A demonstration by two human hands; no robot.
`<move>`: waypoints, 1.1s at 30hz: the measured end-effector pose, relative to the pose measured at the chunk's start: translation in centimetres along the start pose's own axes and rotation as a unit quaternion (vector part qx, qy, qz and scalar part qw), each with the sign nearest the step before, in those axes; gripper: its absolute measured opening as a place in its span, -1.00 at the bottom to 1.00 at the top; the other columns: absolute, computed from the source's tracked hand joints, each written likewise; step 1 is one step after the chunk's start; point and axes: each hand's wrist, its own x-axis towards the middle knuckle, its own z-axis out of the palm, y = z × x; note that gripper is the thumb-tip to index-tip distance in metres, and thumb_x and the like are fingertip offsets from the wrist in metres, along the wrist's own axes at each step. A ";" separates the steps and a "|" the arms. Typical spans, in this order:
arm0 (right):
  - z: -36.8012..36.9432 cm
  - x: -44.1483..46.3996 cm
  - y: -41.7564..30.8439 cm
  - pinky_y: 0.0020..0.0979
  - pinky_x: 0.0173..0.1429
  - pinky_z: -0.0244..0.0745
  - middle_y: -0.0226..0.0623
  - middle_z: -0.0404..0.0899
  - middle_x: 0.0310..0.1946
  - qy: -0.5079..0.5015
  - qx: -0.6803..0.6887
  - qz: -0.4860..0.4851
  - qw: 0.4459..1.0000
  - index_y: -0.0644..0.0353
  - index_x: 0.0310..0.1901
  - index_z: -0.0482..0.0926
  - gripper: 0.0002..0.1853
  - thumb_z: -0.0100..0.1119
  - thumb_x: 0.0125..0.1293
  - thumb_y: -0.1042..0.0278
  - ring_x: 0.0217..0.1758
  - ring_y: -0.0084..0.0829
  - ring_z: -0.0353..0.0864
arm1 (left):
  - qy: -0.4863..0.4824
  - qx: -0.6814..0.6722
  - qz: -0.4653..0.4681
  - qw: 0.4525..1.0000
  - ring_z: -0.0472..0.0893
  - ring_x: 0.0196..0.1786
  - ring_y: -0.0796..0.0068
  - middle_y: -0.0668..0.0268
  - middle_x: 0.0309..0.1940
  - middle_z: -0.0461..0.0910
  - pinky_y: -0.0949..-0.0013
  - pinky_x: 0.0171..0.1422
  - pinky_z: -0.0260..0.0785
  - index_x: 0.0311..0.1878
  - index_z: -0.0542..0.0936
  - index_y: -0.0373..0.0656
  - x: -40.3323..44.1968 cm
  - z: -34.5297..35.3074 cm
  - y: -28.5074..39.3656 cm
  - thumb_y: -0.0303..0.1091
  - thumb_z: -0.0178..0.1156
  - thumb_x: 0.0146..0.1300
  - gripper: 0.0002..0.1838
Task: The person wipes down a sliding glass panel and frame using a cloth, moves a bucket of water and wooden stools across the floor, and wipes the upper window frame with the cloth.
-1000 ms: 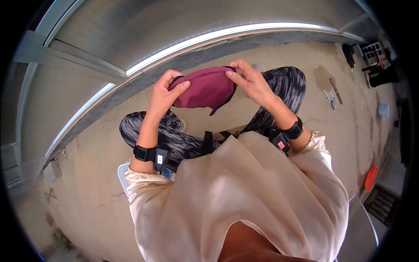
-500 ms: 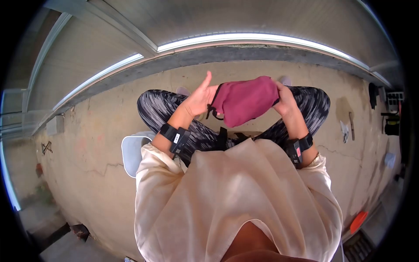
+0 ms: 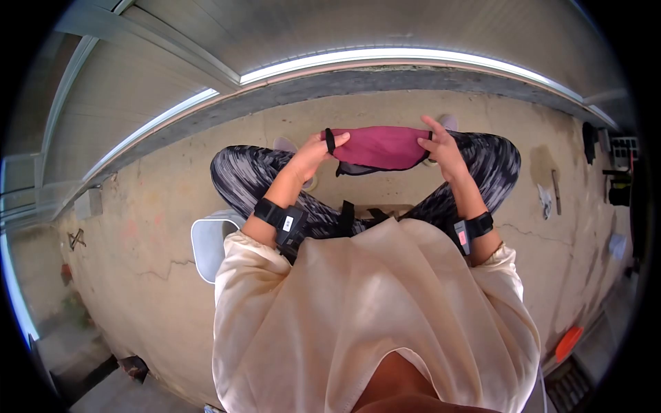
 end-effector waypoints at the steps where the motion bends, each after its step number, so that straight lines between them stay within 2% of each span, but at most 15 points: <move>1: 0.1 -0.1 -0.1 -0.63 -0.20 0.33 -0.32 0.50 -0.11 -0.009 -0.026 -0.014 1.000 0.20 0.26 0.31 -0.46 0.14 0.22 0.51 -0.19 -0.64 0.45 | 0.004 0.000 -0.001 1.000 0.53 -0.06 0.49 0.30 -0.10 0.58 0.44 0.13 0.27 -0.01 0.56 -0.22 -0.3 -0.1 0.2 -0.06 0.32 0.10 -0.50; 3: 0.1 0.0 -0.2 -0.60 -0.13 0.37 -0.32 0.55 -0.17 -0.021 -0.052 -0.027 0.998 0.26 0.23 0.33 -0.50 0.12 0.23 0.55 -0.17 -0.63 0.49 | -0.015 0.092 0.021 0.995 0.52 -0.06 0.50 0.31 -0.10 0.59 0.45 0.19 0.21 -0.02 0.57 -0.24 -0.8 -0.5 0.5 -0.08 0.31 0.10 -0.52; 9: -0.1 -0.5 -1.9 -0.61 -0.05 0.40 -0.36 0.59 -0.19 -0.057 0.055 -0.096 0.992 0.25 0.13 0.45 -0.62 0.07 0.25 0.59 -0.16 -0.63 0.52 | -0.005 0.086 0.039 0.996 0.46 0.00 0.58 0.42 -0.12 0.57 0.51 0.19 0.17 0.02 0.55 -0.25 -1.9 -1.1 0.3 -0.24 0.24 0.21 -0.63; 12: -1.4 -0.8 -2.8 -0.62 -0.09 0.37 -0.40 0.60 -0.20 -0.074 0.047 -0.120 0.989 0.22 0.16 0.42 -0.59 0.08 0.26 0.55 -0.19 -0.65 0.51 | 0.027 0.117 0.209 0.971 0.46 0.01 0.55 0.40 -0.01 0.46 0.51 0.17 0.22 -0.05 0.59 -0.28 -2.9 -0.7 1.9 -0.31 0.20 0.25 -0.72; 14: -1.7 0.2 -1.8 -0.64 -0.17 0.33 -0.42 0.59 -0.20 -0.089 0.042 -0.117 0.988 0.22 0.16 0.41 -0.59 0.10 0.25 0.53 -0.23 -0.67 0.49 | 0.055 0.183 0.226 0.955 0.51 -0.01 0.45 0.29 0.03 0.47 0.48 0.10 0.30 -0.08 0.61 -0.25 -1.6 -1.5 1.6 -0.29 0.22 0.21 -0.73; 16: -0.8 0.2 -1.5 -0.62 -0.10 0.36 -0.40 0.59 -0.19 -0.103 -0.014 -0.106 0.989 0.23 0.15 0.41 -0.59 0.10 0.24 0.55 -0.21 -0.66 0.49 | 0.066 0.236 0.238 0.940 0.53 -0.02 0.41 0.26 0.03 0.49 0.46 0.07 0.33 -0.09 0.61 -0.23 -1.7 -1.1 2.0 -0.30 0.23 0.20 -0.73; 18: 0.0 0.1 -1.4 -0.67 -0.18 0.30 -0.48 0.57 -0.19 -0.138 0.013 -0.097 0.986 0.17 0.16 0.42 -0.57 0.11 0.23 0.54 -0.23 -0.72 0.46 | 0.173 0.481 0.267 0.817 0.56 -0.06 0.35 0.21 -0.02 0.54 0.44 0.02 0.37 -0.10 0.62 -0.20 -3.1 0.0 3.7 -0.32 0.23 0.16 -0.74; 19: 0.0 0.6 -0.9 -0.67 -0.18 0.30 -0.48 0.57 -0.19 -0.133 0.015 -0.095 0.986 0.17 0.16 0.42 -0.57 0.11 0.23 0.54 -0.23 -0.72 0.46 | 0.167 0.482 0.267 0.818 0.56 -0.06 0.35 0.21 -0.02 0.54 0.44 0.02 0.37 -0.10 0.62 -0.20 -2.2 -0.7 3.7 -0.32 0.23 0.16 -0.74; 21: 0.0 1.3 0.7 -0.68 -0.18 0.30 -0.47 0.57 -0.23 -0.140 -0.001 -0.081 0.987 0.17 0.17 0.42 -0.56 0.11 0.22 0.55 -0.24 -0.72 0.46 | 0.121 0.313 0.184 0.924 0.58 -0.11 0.33 0.20 -0.12 0.60 0.46 -0.02 0.38 -0.09 0.61 -0.21 -0.6 -2.9 2.8 -0.33 0.21 0.15 -0.73; 22: 0.1 1.4 0.9 -0.68 -0.18 0.31 -0.47 0.58 -0.25 -0.111 -0.042 -0.080 0.990 0.19 0.17 0.42 -0.56 0.12 0.22 0.55 -0.26 -0.71 0.46 | 0.130 0.322 0.297 0.890 0.58 -0.12 0.38 0.26 -0.15 0.63 0.48 0.00 0.35 -0.08 0.61 -0.24 -0.3 -3.3 2.0 -0.33 0.21 0.16 -0.71; 23: 0.2 1.7 0.4 -0.68 -0.18 0.31 -0.47 0.58 -0.25 -0.103 -0.041 -0.085 0.990 0.19 0.17 0.42 -0.56 0.12 0.22 0.55 -0.26 -0.71 0.46 | 0.124 0.323 0.303 0.888 0.58 -0.12 0.38 0.26 -0.15 0.63 0.48 0.00 0.35 -0.08 0.61 -0.24 -0.6 -2.8 2.6 -0.33 0.21 0.16 -0.71; 25: 0.0 1.3 0.1 -0.66 -0.19 0.31 -0.48 0.57 -0.25 -0.039 -0.054 -0.129 0.989 0.19 0.18 0.41 -0.55 0.14 0.21 0.53 -0.26 -0.69 0.46 | 0.086 0.041 0.216 0.972 0.58 -0.10 0.43 0.30 -0.14 0.63 0.46 0.07 0.32 -0.07 0.62 -0.27 -1.8 -1.2 3.1 -0.35 0.21 0.17 -0.72; 27: -0.6 1.4 -0.5 -0.65 -0.24 0.32 -0.50 0.57 -0.32 -0.019 -0.050 -0.162 0.985 0.20 0.11 0.47 -0.60 0.19 0.20 0.47 -0.32 -0.69 0.44 | 0.074 -0.061 0.174 0.980 0.57 -0.04 0.45 0.25 -0.13 0.61 0.41 0.16 0.31 -0.02 0.57 -0.33 -1.9 -1.2 3.2 -0.41 0.15 0.21 -0.71; 29: -1.2 0.8 -2.3 -0.55 -0.27 0.42 -0.35 0.62 -0.43 0.054 -0.192 -0.230 0.953 0.15 0.00 0.55 -0.67 0.24 0.18 0.34 -0.37 -0.60 0.54 | 0.066 -0.102 0.182 0.976 0.55 0.00 0.45 0.23 -0.10 0.59 0.41 0.20 0.29 0.01 0.53 -0.35 -2.0 -0.5 3.2 -0.43 0.13 0.23 -0.70; 33: -1.8 -0.2 -4.7 -0.48 -0.34 0.43 -0.39 0.62 -0.52 0.118 -0.272 -0.271 0.916 0.03 -0.14 0.63 -0.77 0.28 0.15 0.25 -0.48 -0.51 0.55 | 0.050 -0.124 0.223 0.966 0.48 0.09 0.45 0.23 0.02 0.52 0.40 0.26 0.22 0.10 0.46 -0.34 -1.5 -0.1 2.6 -0.40 0.08 0.28 -0.65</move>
